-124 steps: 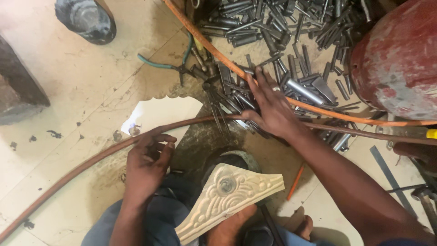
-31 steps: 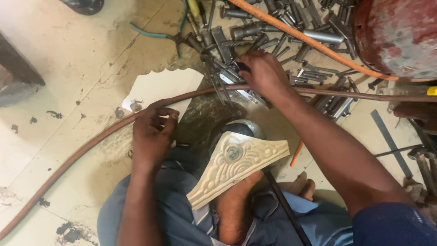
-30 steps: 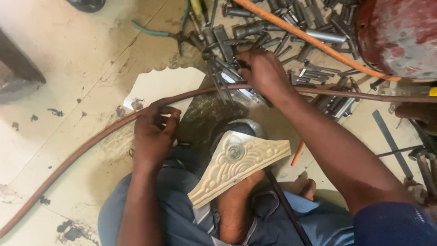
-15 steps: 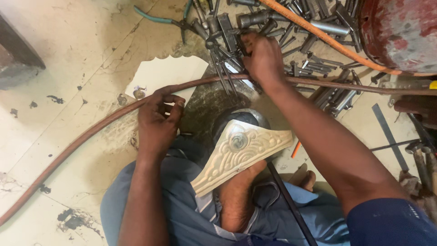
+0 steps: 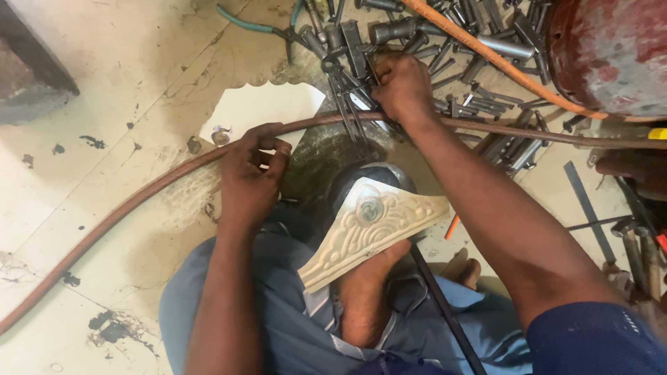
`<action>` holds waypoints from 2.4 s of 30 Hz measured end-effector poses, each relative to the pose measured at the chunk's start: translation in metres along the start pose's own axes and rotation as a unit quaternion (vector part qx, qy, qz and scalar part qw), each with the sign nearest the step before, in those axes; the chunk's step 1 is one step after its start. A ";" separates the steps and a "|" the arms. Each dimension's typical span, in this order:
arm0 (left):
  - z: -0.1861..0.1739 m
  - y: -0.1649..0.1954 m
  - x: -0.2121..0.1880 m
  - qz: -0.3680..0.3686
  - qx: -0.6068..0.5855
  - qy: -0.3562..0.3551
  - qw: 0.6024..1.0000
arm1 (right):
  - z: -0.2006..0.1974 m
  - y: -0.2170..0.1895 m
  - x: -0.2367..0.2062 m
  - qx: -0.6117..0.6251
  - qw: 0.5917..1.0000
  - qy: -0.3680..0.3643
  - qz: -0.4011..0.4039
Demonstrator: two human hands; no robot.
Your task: The person sits on the workshop floor holding an ornate white metal bracket on their lap and hammers a punch against its raised center to shape the decoration. They sort through metal rods and parts scattered on the floor, pick a punch, and repeatedly strike it with a hammer, repositioning the bracket between strikes.
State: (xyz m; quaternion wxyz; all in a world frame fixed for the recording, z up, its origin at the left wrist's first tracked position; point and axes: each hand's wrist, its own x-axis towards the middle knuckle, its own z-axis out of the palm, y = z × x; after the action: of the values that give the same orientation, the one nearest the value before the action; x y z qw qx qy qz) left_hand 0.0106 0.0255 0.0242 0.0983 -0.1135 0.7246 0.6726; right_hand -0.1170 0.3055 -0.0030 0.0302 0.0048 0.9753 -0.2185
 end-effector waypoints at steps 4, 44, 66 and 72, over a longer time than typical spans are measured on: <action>0.000 0.002 0.000 0.015 -0.004 0.002 1.000 | 0.004 0.002 -0.001 0.010 1.000 0.003 0.024; -0.056 -0.003 -0.215 0.275 0.340 0.119 0.891 | 0.020 -0.118 -0.355 0.745 0.591 0.177 0.255; 0.095 0.049 -0.211 0.492 0.330 -0.027 0.805 | 0.028 -0.117 -0.293 0.763 0.566 0.179 0.255; 0.099 0.037 -0.204 0.471 0.310 -0.049 0.824 | 0.032 -0.117 -0.291 0.766 0.563 0.180 0.252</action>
State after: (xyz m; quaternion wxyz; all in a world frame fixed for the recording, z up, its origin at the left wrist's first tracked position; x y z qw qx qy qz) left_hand 0.1933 0.1335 0.1117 -0.1647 0.3115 0.8546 0.3813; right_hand 0.1724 0.1873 0.0353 -0.1074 0.3114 0.3861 -0.8617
